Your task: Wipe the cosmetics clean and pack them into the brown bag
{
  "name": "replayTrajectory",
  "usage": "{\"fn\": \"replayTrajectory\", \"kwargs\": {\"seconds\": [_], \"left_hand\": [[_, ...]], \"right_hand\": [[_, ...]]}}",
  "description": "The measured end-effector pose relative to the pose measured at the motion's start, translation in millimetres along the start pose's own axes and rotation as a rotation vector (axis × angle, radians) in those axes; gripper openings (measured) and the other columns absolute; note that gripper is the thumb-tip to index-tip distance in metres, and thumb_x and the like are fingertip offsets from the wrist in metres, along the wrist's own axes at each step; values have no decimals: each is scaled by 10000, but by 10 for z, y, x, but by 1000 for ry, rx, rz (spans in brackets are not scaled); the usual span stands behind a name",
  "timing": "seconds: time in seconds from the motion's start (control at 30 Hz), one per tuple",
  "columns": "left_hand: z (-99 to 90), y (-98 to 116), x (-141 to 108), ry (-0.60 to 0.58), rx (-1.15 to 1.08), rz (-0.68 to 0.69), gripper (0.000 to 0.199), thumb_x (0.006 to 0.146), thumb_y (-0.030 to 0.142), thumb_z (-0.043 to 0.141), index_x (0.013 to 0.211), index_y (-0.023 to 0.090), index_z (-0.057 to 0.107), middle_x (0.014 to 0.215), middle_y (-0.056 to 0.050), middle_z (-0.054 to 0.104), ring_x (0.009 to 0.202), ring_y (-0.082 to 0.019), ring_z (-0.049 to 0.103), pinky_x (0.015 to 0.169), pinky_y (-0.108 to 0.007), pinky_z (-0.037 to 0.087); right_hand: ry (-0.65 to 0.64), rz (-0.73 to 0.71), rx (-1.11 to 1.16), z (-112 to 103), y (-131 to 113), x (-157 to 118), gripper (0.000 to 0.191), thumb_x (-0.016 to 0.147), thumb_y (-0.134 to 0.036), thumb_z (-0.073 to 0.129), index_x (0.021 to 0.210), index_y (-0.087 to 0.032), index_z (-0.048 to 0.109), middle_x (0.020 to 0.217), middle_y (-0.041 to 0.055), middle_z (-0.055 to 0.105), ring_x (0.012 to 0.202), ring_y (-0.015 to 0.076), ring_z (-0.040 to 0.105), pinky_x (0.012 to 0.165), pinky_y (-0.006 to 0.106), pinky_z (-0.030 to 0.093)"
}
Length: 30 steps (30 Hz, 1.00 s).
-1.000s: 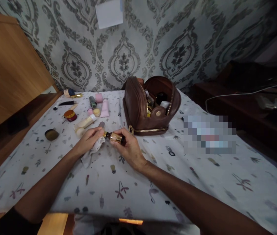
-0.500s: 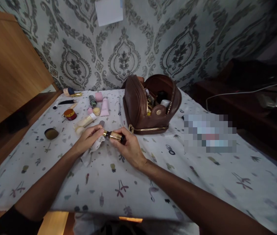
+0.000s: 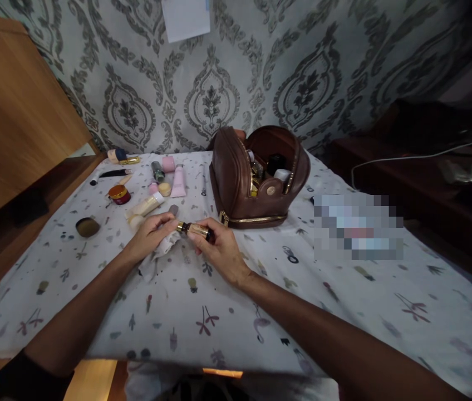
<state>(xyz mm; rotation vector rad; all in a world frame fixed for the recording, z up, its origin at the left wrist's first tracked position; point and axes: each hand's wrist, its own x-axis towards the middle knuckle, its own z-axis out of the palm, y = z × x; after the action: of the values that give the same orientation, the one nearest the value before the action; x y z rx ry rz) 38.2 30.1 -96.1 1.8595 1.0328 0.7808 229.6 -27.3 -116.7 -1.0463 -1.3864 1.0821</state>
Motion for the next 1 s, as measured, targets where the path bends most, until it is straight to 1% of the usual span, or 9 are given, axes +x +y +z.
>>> {"fn": "replayTrajectory", "kwargs": {"seconds": [0.1, 0.23, 0.33, 0.4, 0.53, 0.67, 0.77, 0.9, 1.0], "left_hand": [[-3, 21, -5, -12, 19, 28, 372, 901, 511, 542, 736, 178, 529, 680, 43, 410, 630, -110, 380, 583, -233, 312], [0, 65, -15, -1, 41, 59, 346, 901, 497, 538, 769, 178, 567, 687, 32, 461, 639, -120, 423, 596, -239, 345], [1, 99, -31, 13, 29, 79, 284, 879, 464, 585, 927, 186, 617, 784, 8, 573, 720, -142, 521, 655, -242, 407], [-3, 118, -39, -7, 9, 83, 285, 864, 441, 614, 1004, 193, 620, 873, -11, 628, 798, -159, 574, 712, -250, 442], [-8, 129, -36, -31, 10, 70, 277, 868, 444, 607, 954, 182, 626, 848, -16, 639, 793, -165, 588, 710, -255, 455], [-3, 120, -24, -14, 40, 55, 301, 875, 473, 581, 891, 178, 636, 761, 3, 598, 711, -150, 543, 635, -244, 420], [-2, 119, -26, -11, 37, 45, 297, 879, 469, 579, 881, 179, 642, 746, 9, 586, 690, -141, 526, 624, -239, 407], [-11, 136, -36, -36, 5, 55, 278, 872, 451, 595, 892, 179, 647, 784, -3, 620, 739, -155, 563, 678, -250, 439], [-13, 150, -38, -51, -6, 82, 262, 865, 439, 609, 901, 182, 646, 805, -9, 642, 768, -162, 587, 705, -255, 455]], "right_hand": [[-20, 20, -18, -17, -27, -7, 371, 825, -549, 627, 857, -180, 603, 623, -35, 554, 466, 110, 533, 463, 235, 399], [-37, 35, -19, -21, -34, -2, 427, 838, -608, 589, 806, -182, 587, 569, -39, 532, 443, 111, 526, 454, 236, 390], [-35, 52, 3, -9, -8, 11, 457, 852, -638, 553, 783, -187, 571, 571, -34, 552, 433, 105, 519, 449, 231, 383], [-28, 63, 16, -3, 4, 18, 467, 855, -648, 541, 776, -189, 566, 582, -30, 566, 428, 102, 521, 444, 227, 381], [-30, 56, 20, -5, -2, 18, 468, 859, -643, 540, 762, -185, 560, 594, -31, 565, 430, 97, 523, 453, 226, 380], [-35, 14, 22, -7, -14, 12, 444, 833, -623, 592, 847, -179, 593, 606, -45, 527, 467, 100, 517, 477, 230, 395], [-32, 14, 32, -5, -19, 10, 453, 815, -624, 616, 874, -175, 603, 640, -39, 540, 468, 99, 523, 463, 229, 393], [-53, 62, -4, -11, -35, 0, 452, 865, -627, 547, 739, -193, 557, 506, -57, 504, 387, 91, 472, 420, 223, 352], [-92, 127, 3, -25, -53, 3, 513, 880, -646, 505, 623, -203, 487, 469, -56, 493, 328, 78, 433, 365, 220, 308]]}}
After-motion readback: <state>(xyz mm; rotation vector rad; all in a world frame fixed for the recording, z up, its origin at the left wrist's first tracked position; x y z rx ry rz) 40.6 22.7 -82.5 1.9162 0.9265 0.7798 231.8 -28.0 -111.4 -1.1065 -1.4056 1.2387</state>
